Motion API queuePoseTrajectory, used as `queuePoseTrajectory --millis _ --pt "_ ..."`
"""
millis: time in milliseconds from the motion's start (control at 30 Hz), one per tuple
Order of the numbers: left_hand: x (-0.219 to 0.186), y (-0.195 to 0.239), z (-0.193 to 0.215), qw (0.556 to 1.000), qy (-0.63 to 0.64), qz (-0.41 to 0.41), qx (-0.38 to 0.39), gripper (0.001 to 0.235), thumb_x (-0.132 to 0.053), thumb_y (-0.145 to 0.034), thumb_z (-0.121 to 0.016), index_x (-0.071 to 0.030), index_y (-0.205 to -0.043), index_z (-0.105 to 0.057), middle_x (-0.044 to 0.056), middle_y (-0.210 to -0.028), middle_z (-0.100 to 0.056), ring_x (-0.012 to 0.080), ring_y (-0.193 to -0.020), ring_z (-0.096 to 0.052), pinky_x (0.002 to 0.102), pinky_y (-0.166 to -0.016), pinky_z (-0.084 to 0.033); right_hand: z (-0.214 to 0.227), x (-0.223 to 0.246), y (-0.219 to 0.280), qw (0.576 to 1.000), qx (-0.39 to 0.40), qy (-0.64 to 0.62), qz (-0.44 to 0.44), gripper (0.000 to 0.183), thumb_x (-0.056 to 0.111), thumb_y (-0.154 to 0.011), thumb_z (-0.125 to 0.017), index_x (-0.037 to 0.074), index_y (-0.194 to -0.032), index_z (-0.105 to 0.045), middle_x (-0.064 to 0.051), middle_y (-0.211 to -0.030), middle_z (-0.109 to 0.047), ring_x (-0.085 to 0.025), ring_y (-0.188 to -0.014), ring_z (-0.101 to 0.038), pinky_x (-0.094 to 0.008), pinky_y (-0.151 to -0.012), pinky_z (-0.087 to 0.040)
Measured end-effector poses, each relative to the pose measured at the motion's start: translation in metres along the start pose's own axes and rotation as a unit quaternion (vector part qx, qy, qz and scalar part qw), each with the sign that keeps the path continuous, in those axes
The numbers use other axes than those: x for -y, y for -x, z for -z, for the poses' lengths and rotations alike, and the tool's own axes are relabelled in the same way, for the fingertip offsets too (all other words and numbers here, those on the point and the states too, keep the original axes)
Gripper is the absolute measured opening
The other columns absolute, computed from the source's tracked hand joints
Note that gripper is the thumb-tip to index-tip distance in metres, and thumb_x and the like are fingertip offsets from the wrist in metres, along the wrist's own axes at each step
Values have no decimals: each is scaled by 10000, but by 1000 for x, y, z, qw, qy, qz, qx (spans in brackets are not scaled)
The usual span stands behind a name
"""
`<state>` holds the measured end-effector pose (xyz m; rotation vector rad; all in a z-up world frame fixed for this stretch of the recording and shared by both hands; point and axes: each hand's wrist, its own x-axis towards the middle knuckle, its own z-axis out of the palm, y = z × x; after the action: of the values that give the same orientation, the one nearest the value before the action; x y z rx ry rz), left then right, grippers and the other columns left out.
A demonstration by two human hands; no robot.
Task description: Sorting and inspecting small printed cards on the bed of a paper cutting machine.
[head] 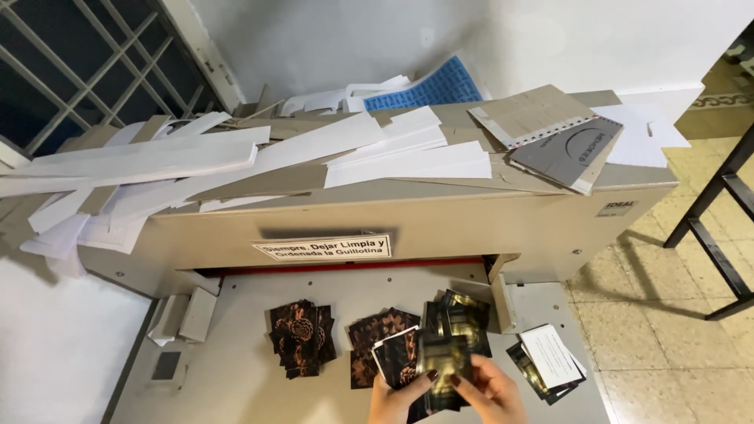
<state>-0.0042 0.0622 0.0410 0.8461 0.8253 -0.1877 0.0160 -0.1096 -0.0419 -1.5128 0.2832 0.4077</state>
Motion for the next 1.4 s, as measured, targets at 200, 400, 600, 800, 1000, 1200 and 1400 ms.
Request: queuePoseTrajectory --millis 200,400,600,800,1000,1200,1400 --pt "6 -6 8 1000 6 17 18 518 100 -827 -764 66 -1333 -664 247 -1178 -756 411 -1129 -704 516 -1050 -577 -3 41 12 986 -70 -126 -88 502 7 -913 -670 -53 -1410 -628 -322 -1151 -797 -348 -1006 -701 -395 -908 -518" --pt "14 -15 14 999 19 0 -29 543 141 -807 -769 66 -1333 -658 253 -1169 -759 423 -1113 -713 532 -1057 -586 6 20 3 994 -90 -55 3 128 14 -903 -804 -72 -884 -711 -167 -699 -606 -235 -669 -476 -307 -686 -315" --pt "32 -31 24 998 34 -48 31 607 160 -720 -818 107 -1304 -661 289 -1183 -767 435 -1131 -718 565 -1036 -601 17 -3 -5 985 -70 -153 47 656 -124 -821 -728 -46 -1463 -619 -152 -782 -599 -256 -816 -604 -414 -900 -526" --pt "13 -4 6 999 46 -15 -9 597 182 -773 -772 71 -1346 -652 265 -1213 -752 425 -1152 -701 551 -1048 -582 17 -3 -9 983 -109 -147 -6 429 -113 -863 -721 -152 -1290 -694 -227 -923 -683 -308 -879 -639 -409 -879 -545" --pt "-2 15 -6 995 85 44 -40 591 180 -765 -767 72 -1334 -649 293 -1194 -732 456 -1107 -676 548 -1012 -565 22 -21 -26 962 -49 -248 -99 344 -53 -964 -608 -72 -1301 -676 -275 -1103 -711 -407 -967 -639 -483 -778 -491" --pt "-4 16 -5 990 129 53 5 571 151 -765 -744 113 -1324 -637 367 -1209 -712 533 -1121 -658 636 -979 -554 33 -74 -57 934 -13 -327 -145 231 39 -996 -581 9 -1218 -637 -224 -1183 -687 -392 -1045 -642 -566 -852 -544" --pt "5 10 -4 990 123 35 -54 548 198 -799 -726 92 -1331 -651 322 -1195 -718 494 -1114 -674 605 -1007 -574 37 -84 -61 925 -39 -343 -162 337 95 -1006 -566 90 -1336 -638 -206 -1243 -673 -390 -994 -631 -494 -782 -521"
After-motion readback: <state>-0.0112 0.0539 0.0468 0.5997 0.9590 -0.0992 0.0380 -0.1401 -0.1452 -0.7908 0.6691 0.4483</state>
